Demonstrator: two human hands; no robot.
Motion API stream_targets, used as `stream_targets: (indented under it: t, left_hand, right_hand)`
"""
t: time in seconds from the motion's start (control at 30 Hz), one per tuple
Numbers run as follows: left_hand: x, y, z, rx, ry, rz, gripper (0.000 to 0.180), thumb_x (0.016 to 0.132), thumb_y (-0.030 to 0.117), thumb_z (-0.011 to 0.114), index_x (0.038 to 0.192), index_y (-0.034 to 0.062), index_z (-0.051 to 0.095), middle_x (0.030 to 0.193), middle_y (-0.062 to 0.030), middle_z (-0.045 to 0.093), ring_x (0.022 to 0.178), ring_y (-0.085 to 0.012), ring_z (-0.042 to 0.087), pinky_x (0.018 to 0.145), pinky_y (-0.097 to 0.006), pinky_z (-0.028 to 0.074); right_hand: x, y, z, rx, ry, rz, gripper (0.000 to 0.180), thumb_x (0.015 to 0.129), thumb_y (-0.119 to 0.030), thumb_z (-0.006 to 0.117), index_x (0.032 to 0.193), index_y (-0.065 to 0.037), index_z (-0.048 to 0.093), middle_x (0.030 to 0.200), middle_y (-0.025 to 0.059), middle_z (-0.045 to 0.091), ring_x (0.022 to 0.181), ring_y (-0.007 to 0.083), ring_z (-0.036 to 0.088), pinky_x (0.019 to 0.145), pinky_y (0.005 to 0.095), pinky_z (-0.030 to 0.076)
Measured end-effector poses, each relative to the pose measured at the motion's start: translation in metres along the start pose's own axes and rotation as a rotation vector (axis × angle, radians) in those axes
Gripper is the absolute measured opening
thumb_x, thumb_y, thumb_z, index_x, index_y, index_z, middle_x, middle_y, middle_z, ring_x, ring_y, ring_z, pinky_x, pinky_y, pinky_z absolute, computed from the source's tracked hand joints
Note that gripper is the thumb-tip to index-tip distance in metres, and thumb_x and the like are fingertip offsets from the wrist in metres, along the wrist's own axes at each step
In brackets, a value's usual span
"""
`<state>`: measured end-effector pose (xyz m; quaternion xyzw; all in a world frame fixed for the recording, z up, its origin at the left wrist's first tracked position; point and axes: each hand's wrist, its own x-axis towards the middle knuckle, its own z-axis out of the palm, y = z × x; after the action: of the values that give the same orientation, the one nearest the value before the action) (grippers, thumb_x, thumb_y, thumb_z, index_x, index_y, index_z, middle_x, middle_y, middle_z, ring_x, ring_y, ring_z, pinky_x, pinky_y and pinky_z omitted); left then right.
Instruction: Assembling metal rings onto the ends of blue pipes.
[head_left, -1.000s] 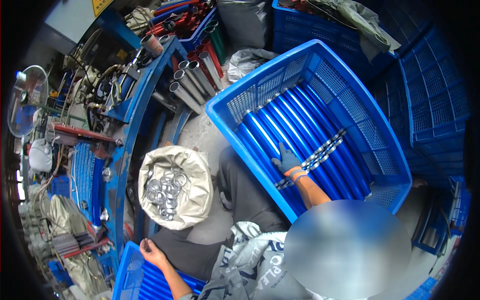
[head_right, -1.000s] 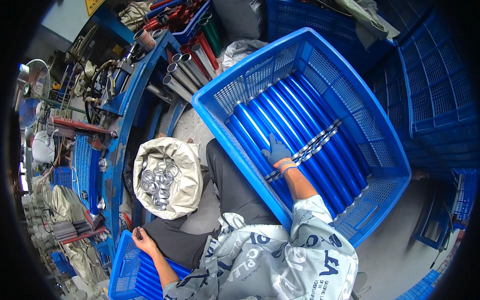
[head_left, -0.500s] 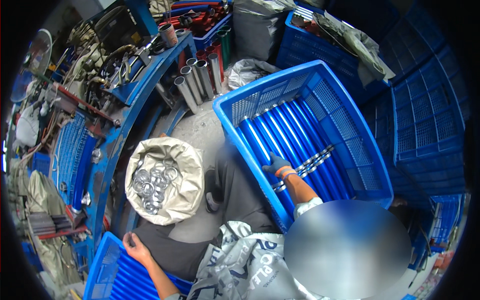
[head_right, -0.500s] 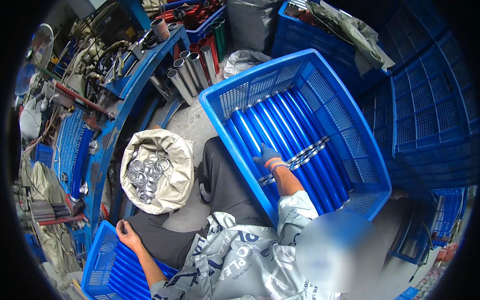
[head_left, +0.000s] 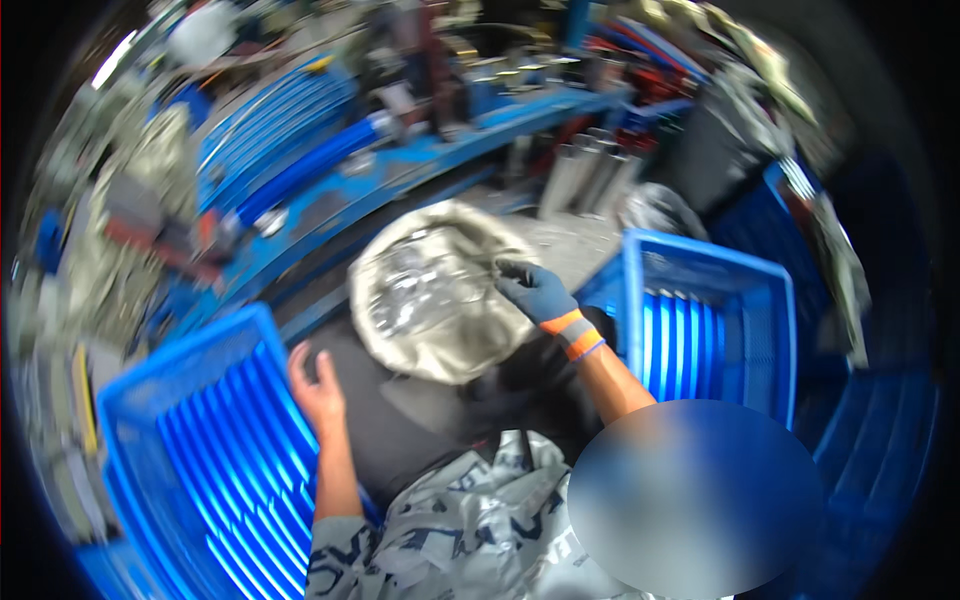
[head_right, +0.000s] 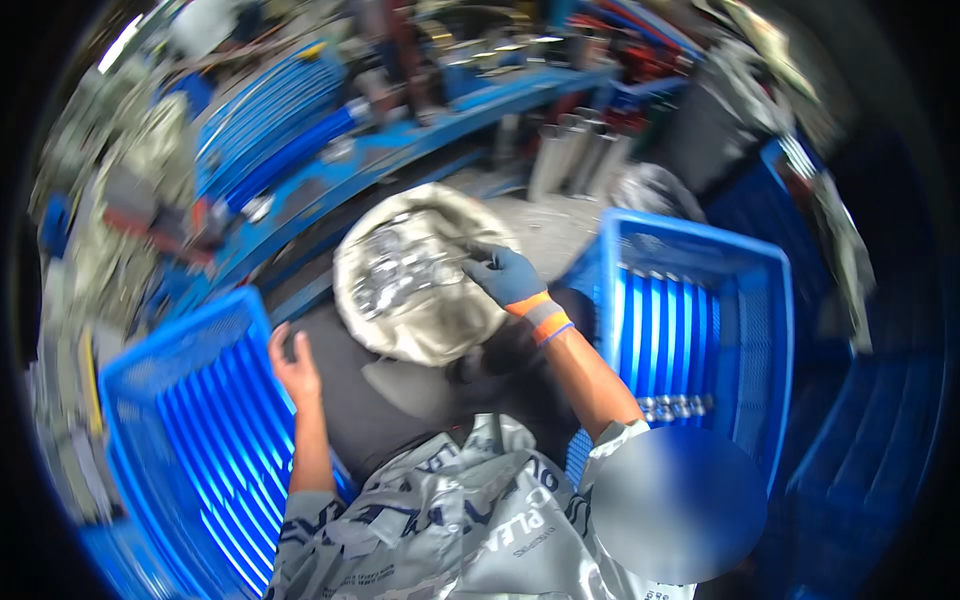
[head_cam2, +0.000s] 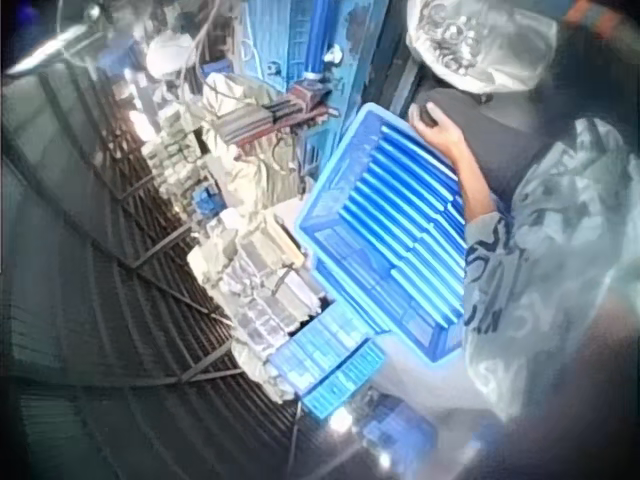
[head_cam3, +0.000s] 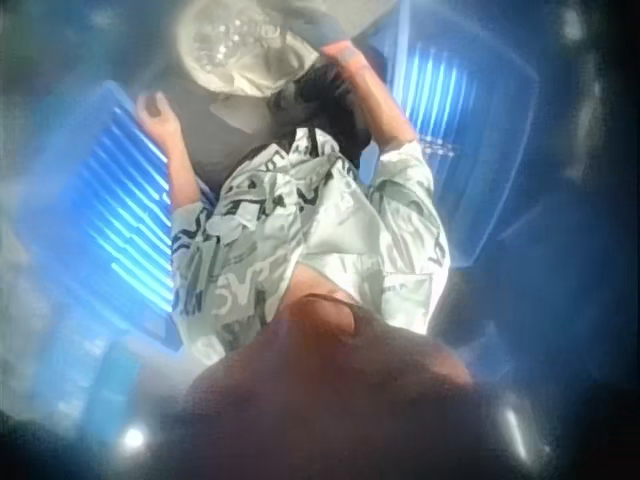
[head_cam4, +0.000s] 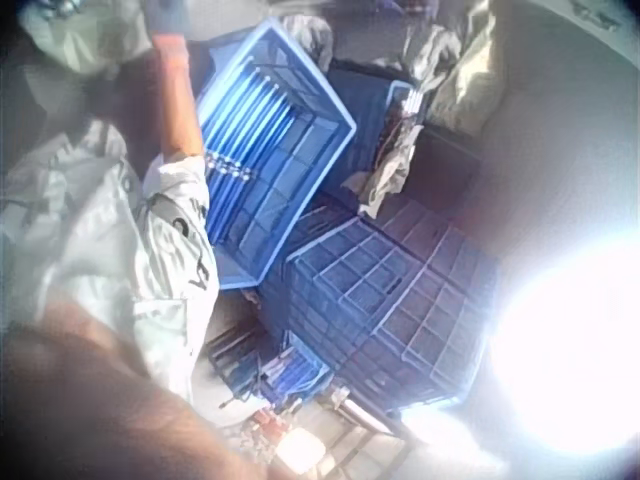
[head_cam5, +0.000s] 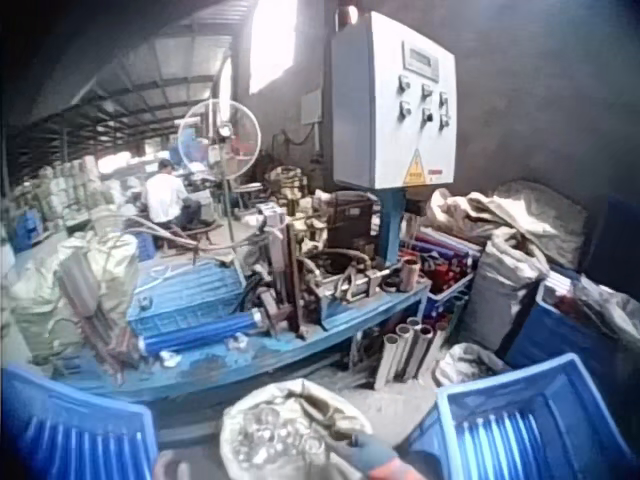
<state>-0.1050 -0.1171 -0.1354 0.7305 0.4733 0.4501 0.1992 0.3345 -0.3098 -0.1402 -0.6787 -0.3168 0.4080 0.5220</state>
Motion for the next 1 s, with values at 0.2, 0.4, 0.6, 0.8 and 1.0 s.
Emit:
stream_targets:
  t: [0.2, 0.4, 0.6, 0.8, 1.0]
  left_hand:
    - [-0.089, -0.083, -0.135, 0.457, 0.007, -0.199, 0.057, 0.103, 0.024, 0.085, 0.151, 0.0002, 0.066, 0.162, -0.0256, 0.062, 0.155, -0.0451, 0.057, 0.132, -0.054, 0.042]
    - [-0.203, -0.155, -0.502, 1.314, 0.318, -0.358, 0.083, 0.098, 0.035, 0.086, 0.163, -0.0053, 0.053, 0.158, -0.031, 0.063, 0.15, -0.0511, 0.057, 0.13, -0.062, 0.041]
    - [-0.215, -0.176, -0.575, 1.259, 0.324, -0.897, 0.095, 0.094, 0.051, 0.092, 0.164, -0.0007, 0.053, 0.171, -0.0262, 0.054, 0.162, -0.0456, 0.048, 0.134, -0.059, 0.038]
    - [-0.159, -0.21, -0.617, 1.131, 0.211, -1.211, 0.108, 0.095, 0.065, 0.086, 0.176, 0.0063, 0.044, 0.179, -0.0201, 0.048, 0.168, -0.0418, 0.042, 0.139, -0.06, 0.031]
    - [-0.141, -0.219, -0.632, 1.168, 0.069, -1.338, 0.133, 0.085, 0.074, 0.092, 0.182, 0.007, 0.032, 0.184, -0.0207, 0.04, 0.171, -0.0422, 0.036, 0.14, -0.065, 0.027]
  right_hand:
    - [0.095, 0.097, 0.053, -0.999, -0.34, 0.182, 0.074, 0.1, -0.068, 0.077, 0.143, -0.007, 0.078, 0.148, 0.0323, 0.073, 0.136, 0.0495, 0.071, 0.114, 0.0575, 0.058]
    - [0.109, 0.157, 0.115, -1.317, 0.094, -0.117, 0.043, 0.097, -0.057, 0.08, 0.114, -0.017, 0.088, 0.138, 0.0222, 0.078, 0.121, 0.0507, 0.075, 0.099, 0.0633, 0.062]
    - [0.101, 0.14, 0.114, -1.178, 0.042, -0.291, 0.035, 0.099, -0.043, 0.078, 0.106, -0.01, 0.085, 0.127, 0.0248, 0.08, 0.117, 0.0506, 0.074, 0.098, 0.0618, 0.059]
    - [0.084, 0.114, 0.105, -0.996, -0.06, -0.212, 0.037, 0.091, -0.035, 0.08, 0.108, -0.003, 0.084, 0.115, 0.0293, 0.082, 0.111, 0.0515, 0.077, 0.096, 0.0602, 0.06]
    - [0.08, 0.11, 0.102, -0.971, -0.153, -0.105, 0.039, 0.091, -0.03, 0.077, 0.113, 0.001, 0.085, 0.11, 0.0287, 0.083, 0.108, 0.0501, 0.079, 0.094, 0.0559, 0.061]
